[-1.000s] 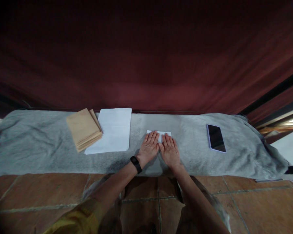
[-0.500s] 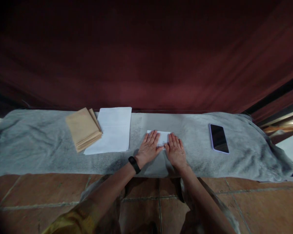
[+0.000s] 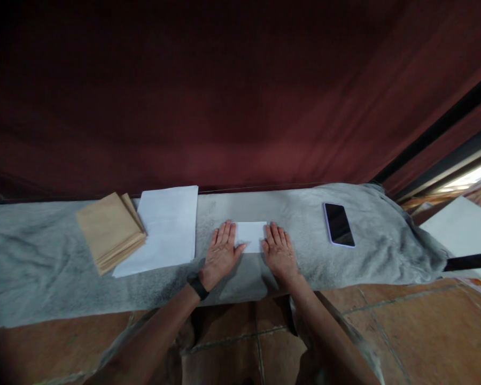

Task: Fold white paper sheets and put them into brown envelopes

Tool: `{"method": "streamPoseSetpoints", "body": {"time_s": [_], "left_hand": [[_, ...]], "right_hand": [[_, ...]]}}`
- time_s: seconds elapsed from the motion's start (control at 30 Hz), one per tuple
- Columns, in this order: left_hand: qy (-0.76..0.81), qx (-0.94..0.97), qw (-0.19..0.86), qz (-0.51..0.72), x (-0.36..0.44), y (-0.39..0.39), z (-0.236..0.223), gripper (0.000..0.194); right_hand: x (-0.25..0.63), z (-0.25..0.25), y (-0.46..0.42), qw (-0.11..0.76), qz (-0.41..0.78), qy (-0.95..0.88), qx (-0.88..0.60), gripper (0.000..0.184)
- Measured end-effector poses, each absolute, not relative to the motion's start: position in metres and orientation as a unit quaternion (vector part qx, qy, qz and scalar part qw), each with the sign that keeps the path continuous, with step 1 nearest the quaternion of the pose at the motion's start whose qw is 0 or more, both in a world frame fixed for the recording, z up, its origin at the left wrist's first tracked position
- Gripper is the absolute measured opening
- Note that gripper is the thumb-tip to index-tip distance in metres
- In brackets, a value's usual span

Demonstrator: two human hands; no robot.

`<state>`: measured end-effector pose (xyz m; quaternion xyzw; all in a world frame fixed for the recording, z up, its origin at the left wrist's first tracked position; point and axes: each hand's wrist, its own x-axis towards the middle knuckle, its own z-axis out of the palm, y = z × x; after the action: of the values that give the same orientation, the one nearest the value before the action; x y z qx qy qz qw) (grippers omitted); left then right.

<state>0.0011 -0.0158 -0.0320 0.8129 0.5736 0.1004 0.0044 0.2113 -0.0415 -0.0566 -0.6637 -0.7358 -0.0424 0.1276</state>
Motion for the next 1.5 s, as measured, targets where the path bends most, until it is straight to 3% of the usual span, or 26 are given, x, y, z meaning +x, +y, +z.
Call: {"method": "streamPoseSetpoints", "body": {"time_s": [0.17, 0.43, 0.6, 1.5], "left_hand": [[0.576, 0.811, -0.008, 0.102, -0.001, -0.017, -0.033, 0.072], [0.571, 0.813, -0.030, 0.110, 0.003, -0.014, -0.029, 0.062], [0.529, 0.839, -0.016, 0.122, 0.014, -0.010, -0.034, 0.056], [0.560, 0.820, -0.022, 0.118, 0.000, -0.012, -0.039, 0.058]], "right_hand": [[0.209, -0.052, -0.039, 0.128, -0.018, -0.719, -0.683, 0.054], [0.182, -0.035, -0.026, 0.204, 0.027, -0.745, -0.635, 0.054], [0.163, -0.034, -0.023, 0.190, 0.043, -0.766, -0.613, 0.051], [0.178, -0.055, -0.028, 0.173, -0.028, -0.747, -0.641, 0.055]]}}
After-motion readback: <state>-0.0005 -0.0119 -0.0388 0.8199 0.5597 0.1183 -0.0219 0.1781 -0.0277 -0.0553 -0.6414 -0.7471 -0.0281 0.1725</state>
